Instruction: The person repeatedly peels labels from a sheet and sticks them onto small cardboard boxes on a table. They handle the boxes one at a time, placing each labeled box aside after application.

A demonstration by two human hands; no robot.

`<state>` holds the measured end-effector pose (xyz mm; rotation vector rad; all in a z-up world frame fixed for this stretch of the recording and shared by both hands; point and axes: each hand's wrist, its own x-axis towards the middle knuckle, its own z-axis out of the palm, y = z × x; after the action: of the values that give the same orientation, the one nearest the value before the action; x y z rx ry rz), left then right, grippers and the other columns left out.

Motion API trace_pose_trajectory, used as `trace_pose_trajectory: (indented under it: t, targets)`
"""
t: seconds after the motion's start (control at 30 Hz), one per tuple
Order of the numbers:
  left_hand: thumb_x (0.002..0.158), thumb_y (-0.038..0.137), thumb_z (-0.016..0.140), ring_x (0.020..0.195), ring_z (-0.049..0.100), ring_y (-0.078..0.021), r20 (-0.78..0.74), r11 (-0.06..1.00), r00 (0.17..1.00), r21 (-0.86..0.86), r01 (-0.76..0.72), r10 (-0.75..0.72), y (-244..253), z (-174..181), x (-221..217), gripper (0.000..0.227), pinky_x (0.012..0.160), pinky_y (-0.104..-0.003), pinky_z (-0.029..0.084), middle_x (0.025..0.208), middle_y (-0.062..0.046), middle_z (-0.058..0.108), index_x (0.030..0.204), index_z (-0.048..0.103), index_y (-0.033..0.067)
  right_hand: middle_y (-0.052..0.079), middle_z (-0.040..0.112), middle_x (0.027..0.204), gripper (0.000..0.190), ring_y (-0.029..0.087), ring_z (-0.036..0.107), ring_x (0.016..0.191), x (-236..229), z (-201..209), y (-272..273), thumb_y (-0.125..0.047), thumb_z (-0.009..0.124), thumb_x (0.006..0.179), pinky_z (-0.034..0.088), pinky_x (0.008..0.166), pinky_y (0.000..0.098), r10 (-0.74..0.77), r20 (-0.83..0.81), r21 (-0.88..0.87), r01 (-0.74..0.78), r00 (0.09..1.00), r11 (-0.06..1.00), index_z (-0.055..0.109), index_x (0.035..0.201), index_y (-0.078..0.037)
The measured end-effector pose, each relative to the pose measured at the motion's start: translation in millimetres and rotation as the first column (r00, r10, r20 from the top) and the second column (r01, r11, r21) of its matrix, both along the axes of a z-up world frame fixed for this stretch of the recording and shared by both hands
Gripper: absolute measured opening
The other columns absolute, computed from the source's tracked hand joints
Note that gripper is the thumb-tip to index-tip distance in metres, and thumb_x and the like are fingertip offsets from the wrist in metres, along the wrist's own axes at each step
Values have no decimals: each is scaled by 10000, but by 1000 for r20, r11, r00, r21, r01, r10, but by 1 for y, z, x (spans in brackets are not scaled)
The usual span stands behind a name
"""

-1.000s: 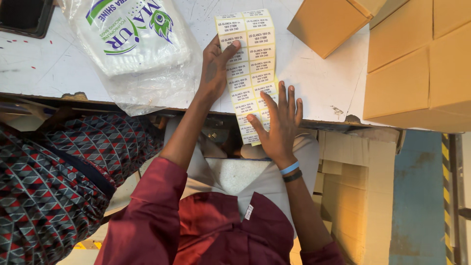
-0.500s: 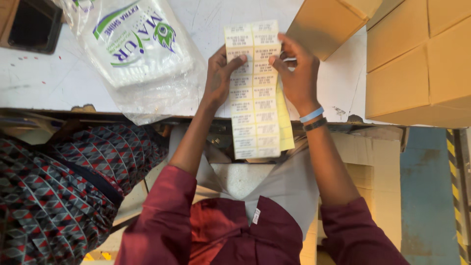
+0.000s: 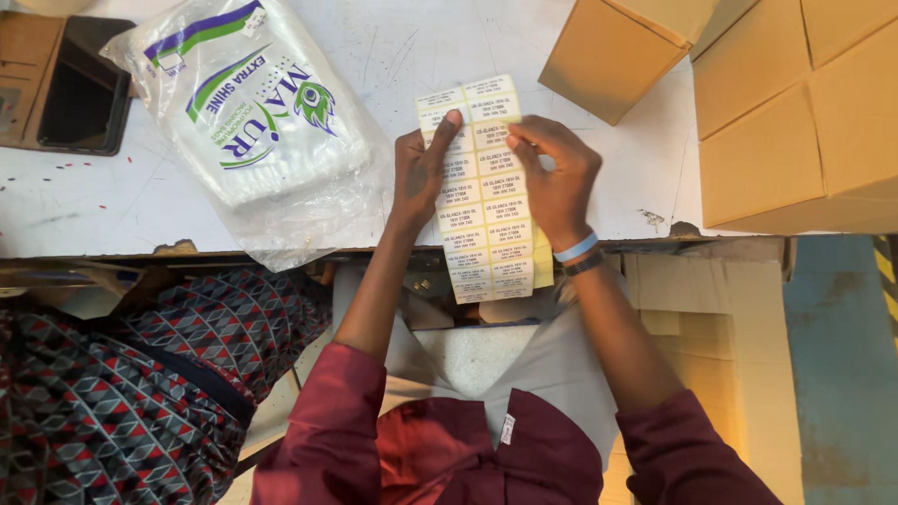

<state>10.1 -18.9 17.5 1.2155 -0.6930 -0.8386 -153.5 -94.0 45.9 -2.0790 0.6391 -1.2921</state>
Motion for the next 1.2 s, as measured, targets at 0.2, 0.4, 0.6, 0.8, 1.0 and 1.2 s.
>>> trace_pose_trajectory:
  t: [0.2, 0.4, 0.6, 0.8, 1.0, 1.2]
  targets:
    - [1057, 484, 531, 602, 629, -109, 163, 984, 971, 15, -178, 173, -3, -7, -1, 556, 536, -260, 493, 722, -84, 690, 961, 733, -25, 126, 528, 1556, 139, 229, 556, 1375, -15, 5, 8, -148, 707, 1085, 530, 1083, 353, 55, 137, 46, -62, 989, 997, 657, 1144, -32]
    - [1045, 392, 587, 909, 709, -156, 217, 972, 948, -81, -220, 232, -10, -19, -4, 492, 784, -272, 570, 1037, -130, 741, 1241, 628, -57, 146, 391, 1595, 892, 262, 372, 1509, -66, 35, -103, -374, 883, 991, 369, 1222, 384, -117, 132, -38, 123, 984, 992, 282, 1554, -31]
    - [1046, 242, 635, 951, 722, -186, 250, 975, 944, -97, -198, 217, -9, -20, -4, 450, 802, -319, 621, 1121, -160, 709, 1356, 475, -43, 213, 468, 1564, 1244, 307, 465, 1518, -66, 45, -208, -311, 1071, 800, 455, 1332, 406, 205, -41, 195, -193, 978, 962, 155, 1593, -30]
    - [1050, 196, 620, 982, 709, -188, 193, 974, 962, -160, -162, 192, -11, -19, -4, 495, 816, -315, 610, 1143, -170, 701, 1427, 388, -26, 204, 479, 1657, 1351, 294, 399, 1592, -85, 66, -175, -184, 1035, 696, 356, 1348, 406, 443, -167, 281, -388, 881, 878, 35, 1599, -84]
    - [1044, 197, 635, 960, 724, -147, 152, 983, 980, -152, -107, 130, -7, -12, -4, 418, 810, -280, 613, 1137, -139, 721, 1369, 484, -18, 149, 382, 1709, 1234, 250, 370, 1591, -81, 79, -127, -159, 966, 807, 341, 1365, 358, 584, 182, 571, -569, 791, 592, 77, 1662, -101]
    - [1022, 203, 642, 917, 730, -146, 92, 989, 990, -107, -100, 110, -8, -7, -6, 395, 784, -291, 615, 1107, -131, 732, 1333, 505, 2, 86, 400, 1725, 1259, 249, 431, 1528, -79, 93, -125, -142, 935, 754, 384, 1233, 376, 529, -95, 505, -417, 843, 756, 56, 1655, -157]
